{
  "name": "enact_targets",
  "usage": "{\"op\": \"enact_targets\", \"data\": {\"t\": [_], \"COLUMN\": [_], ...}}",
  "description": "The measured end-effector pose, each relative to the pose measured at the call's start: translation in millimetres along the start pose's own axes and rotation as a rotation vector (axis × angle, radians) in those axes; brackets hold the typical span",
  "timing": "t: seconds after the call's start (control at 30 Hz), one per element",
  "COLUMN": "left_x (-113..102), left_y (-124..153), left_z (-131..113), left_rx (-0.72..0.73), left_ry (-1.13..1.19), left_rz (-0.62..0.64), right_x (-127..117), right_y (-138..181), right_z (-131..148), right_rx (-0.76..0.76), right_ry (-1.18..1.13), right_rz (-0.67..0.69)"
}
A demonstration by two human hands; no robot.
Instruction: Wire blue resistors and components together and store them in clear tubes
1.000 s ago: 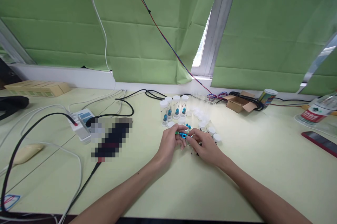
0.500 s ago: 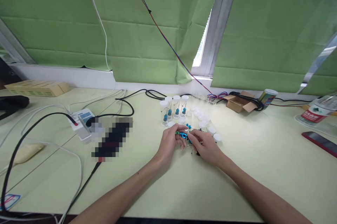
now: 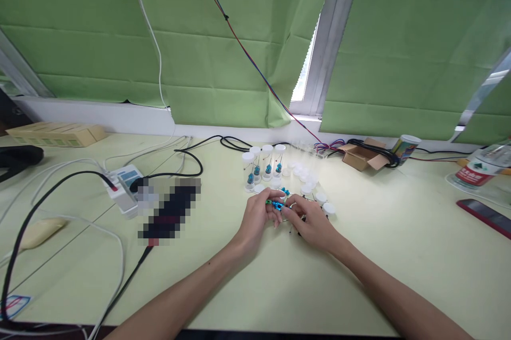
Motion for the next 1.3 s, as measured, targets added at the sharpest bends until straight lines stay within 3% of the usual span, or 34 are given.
{"op": "enact_targets", "data": {"t": [1.3], "left_x": [1.2], "left_y": [1.1], "left_z": [-1.7], "left_rx": [-0.005], "left_ry": [-0.018], "left_rz": [0.006], "right_x": [1.9], "right_y": [-0.4], "right_z": [-1.4], "right_rx": [-0.007], "right_ry": [0.066], "right_rz": [0.043]}}
Point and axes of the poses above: each hand's wrist, its own y-axis away from the middle knuckle, its own x-axis out of the palm, z = x × y, the point moved 4 cm from there along -y, towards the middle knuckle, and after that the axes turned 2 degrees about -x, right-handed, at the moved point
